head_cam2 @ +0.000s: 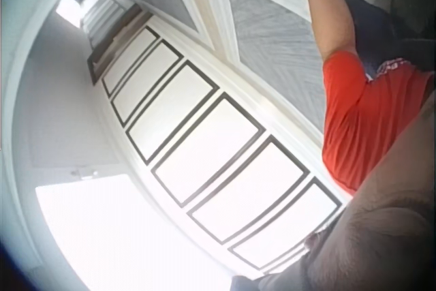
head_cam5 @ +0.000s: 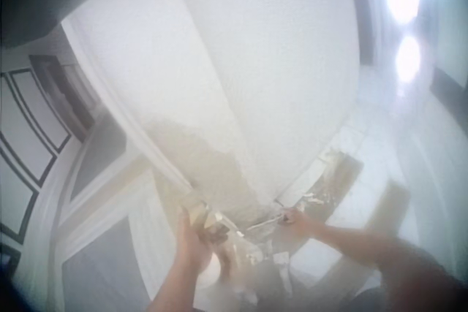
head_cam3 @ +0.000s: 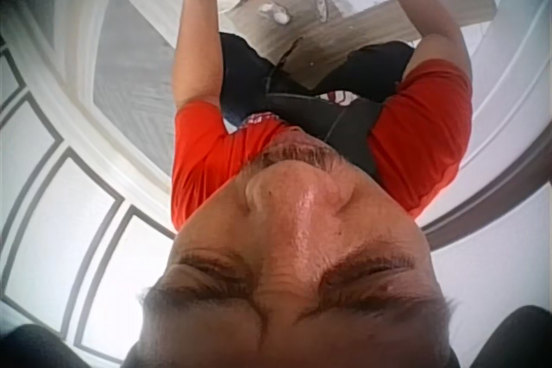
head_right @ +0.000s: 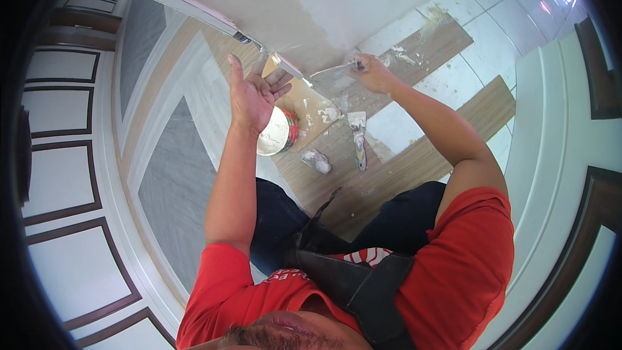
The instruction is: The person applies plaster to a wall using a trowel and a smaller tool. They repeatedly scoop plaster from a container and spread it along the wall surface, smoothing the material with the tools.
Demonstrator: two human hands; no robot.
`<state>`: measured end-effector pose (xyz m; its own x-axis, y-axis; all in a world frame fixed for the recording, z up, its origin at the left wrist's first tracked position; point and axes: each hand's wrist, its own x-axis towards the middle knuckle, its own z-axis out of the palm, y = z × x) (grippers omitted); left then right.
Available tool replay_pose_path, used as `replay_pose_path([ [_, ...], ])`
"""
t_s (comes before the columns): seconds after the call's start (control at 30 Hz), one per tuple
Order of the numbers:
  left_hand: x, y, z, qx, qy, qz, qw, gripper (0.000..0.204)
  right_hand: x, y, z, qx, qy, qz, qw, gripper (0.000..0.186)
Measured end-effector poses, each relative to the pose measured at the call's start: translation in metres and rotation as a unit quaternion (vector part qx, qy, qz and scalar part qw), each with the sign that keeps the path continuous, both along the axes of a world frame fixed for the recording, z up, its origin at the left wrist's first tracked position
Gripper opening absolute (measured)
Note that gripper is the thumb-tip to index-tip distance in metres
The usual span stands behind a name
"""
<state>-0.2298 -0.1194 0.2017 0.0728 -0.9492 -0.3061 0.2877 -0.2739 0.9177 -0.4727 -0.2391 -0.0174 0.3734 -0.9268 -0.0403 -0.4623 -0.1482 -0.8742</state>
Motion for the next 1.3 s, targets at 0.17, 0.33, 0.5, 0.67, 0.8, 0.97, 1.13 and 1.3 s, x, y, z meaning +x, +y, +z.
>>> replay_pose_path([
  [0.17,0.01,0.006,0.003,0.004,-0.012,0.014,1.0,0.12,0.024,0.01,0.05,-0.01,-0.028,-0.022,0.999,0.043],
  [0.33,0.008,0.002,-0.001,0.007,-0.005,0.004,1.0,0.118,0.009,-0.004,0.04,-0.047,-0.026,-0.073,0.996,0.043],
  [0.5,0.01,-0.003,-0.006,0.01,0.003,0.006,1.0,0.115,-0.026,-0.032,0.052,-0.064,-0.027,-0.078,0.995,0.04],
  [0.67,0.01,-0.001,-0.003,0.01,-0.004,0.022,1.0,0.113,-0.055,-0.028,0.087,-0.052,-0.063,-0.041,0.996,0.021],
  [0.8,0.009,0.0,0.003,0.012,-0.004,0.028,1.0,0.114,-0.048,0.001,0.103,-0.187,-0.073,0.098,0.975,0.017],
  [0.97,0.009,0.001,-0.001,0.008,-0.01,0.028,1.0,0.116,-0.016,0.035,0.089,-0.417,0.071,0.206,0.882,0.026],
  [1.13,0.009,0.002,0.0,0.02,-0.018,0.007,1.0,0.116,-0.008,0.036,0.069,-0.467,0.131,0.248,0.838,0.032],
  [1.3,0.008,0.001,0.0,0.015,-0.022,0.004,1.0,0.117,-0.008,0.032,0.059,-0.495,0.186,0.236,0.816,0.028],
])
